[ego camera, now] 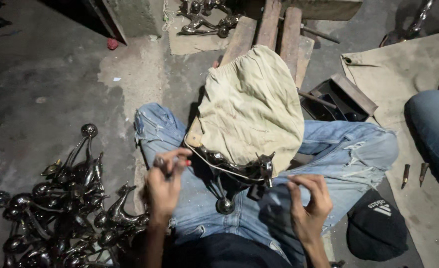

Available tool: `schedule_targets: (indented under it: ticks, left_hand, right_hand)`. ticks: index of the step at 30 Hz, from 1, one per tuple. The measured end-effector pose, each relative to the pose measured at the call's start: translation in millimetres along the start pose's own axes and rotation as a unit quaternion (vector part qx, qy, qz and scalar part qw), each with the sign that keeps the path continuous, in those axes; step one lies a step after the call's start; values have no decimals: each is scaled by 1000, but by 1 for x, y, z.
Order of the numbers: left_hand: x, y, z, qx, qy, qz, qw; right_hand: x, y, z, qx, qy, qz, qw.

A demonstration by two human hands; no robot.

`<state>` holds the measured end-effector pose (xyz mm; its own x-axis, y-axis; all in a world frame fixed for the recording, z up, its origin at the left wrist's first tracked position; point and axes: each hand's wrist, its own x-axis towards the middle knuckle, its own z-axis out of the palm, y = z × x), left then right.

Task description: The person sits cross-legged on the floor and repeatedly hammers a small metal sculpture shaped like a deer. They hold the sculpture with one hand and strike it with a hammer in the other, occasionally rotating the piece to access different areas. Finished sculptures are placed on a nearby wooden board.

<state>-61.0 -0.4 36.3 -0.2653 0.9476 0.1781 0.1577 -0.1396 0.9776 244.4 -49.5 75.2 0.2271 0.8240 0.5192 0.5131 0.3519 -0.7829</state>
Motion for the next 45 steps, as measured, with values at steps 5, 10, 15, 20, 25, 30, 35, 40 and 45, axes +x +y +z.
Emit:
schedule_targets:
  ticks: [5,10,15,20,25,30,35,40,45]
  left_hand:
    - [-78,0,50,-103,-94,55,989]
    - [-109,33,68,-9,-196,233,953]
    - [-97,66,65,171,-201,420,868]
    - [-80,75,75,99,-192,404,889]
    - [-59,71,84,44,-168,349,921]
    - [-41,72,98,30,-187,299,935]
    - [-36,78,98,16,-178,218,959]
    - [-34,78,98,20,-181,214,960]
    - [-34,75,101,51,-145,241,958]
  right_hand:
    - [-18,-20,-1,123,38,-35,991]
    - [-15,-45,-3,156,-215,-237,934]
    - [-3,-58,-11,183,-308,-192,913]
    - [-1,-57,-18,147,-249,-156,944]
    - [10,-56,-22,247,-52,12,968]
    - [33,-59,-12,297,-23,16,954]
    - [44,-64,-2,224,-4,41,974]
    - [45,-67,1,161,-38,104,981]
    - [45,-67,3,133,-42,74,988]
